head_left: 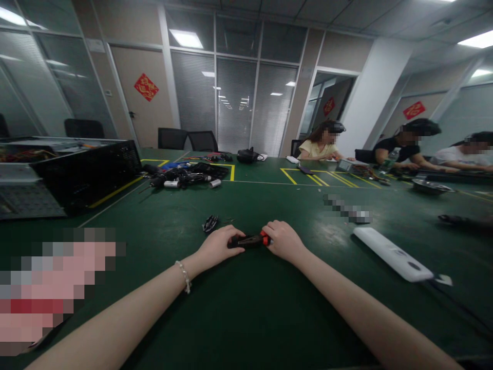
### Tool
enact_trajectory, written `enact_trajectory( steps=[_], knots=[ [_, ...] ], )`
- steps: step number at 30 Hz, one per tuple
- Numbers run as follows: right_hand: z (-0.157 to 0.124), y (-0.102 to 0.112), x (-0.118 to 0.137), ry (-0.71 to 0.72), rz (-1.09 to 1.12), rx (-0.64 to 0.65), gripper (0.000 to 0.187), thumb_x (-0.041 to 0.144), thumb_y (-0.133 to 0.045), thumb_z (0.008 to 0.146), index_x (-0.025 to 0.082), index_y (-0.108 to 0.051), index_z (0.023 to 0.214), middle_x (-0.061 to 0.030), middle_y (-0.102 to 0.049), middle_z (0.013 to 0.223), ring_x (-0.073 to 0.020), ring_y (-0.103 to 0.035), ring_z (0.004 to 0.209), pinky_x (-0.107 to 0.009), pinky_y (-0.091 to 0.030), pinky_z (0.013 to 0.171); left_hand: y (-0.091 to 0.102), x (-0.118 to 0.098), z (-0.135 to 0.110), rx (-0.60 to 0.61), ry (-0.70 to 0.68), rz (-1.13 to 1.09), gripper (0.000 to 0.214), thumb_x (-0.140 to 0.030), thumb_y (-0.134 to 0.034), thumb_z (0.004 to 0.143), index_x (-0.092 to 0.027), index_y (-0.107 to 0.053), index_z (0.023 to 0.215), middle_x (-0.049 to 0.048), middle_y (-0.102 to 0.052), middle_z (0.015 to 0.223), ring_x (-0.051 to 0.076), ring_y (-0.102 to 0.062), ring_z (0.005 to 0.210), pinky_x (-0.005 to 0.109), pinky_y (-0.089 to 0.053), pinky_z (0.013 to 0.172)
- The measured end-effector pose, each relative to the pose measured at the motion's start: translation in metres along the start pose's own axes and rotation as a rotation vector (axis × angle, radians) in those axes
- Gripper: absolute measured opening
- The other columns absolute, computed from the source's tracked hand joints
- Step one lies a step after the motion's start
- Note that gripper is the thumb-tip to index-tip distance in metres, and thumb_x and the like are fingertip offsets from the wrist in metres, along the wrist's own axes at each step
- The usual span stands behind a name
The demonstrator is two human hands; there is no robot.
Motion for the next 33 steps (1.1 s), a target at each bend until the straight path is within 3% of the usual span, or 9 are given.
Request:
enact_trajectory(
  steps=[33],
  knots=[
    [0.0003,0.0035,0.0004,-0.013,0.001,0.002,0.018,0.017,-0.051,0.068,0.015,-0.057,0.085,-0.0056,-0.057,0.082,-0.0158,-0.047,0.074,-0.026,-0.032,0.066,0.0021,-0.0016,-0.0011,0.004,0.011,-0.014,0.031,-0.035,-0.06,0.07,-0.024,-0.055,0.099,0.0002,-0.053,0.093,0.015,-0.051,0.078,0.027,-0.04,0.07]
  ],
)
Point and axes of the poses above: each hand's wrist, its own z-axis towards the middle knuckle, its own y-axis out of the back of the hand, x = y × z, the point moved 6 cm from there along z, towards the middle knuckle
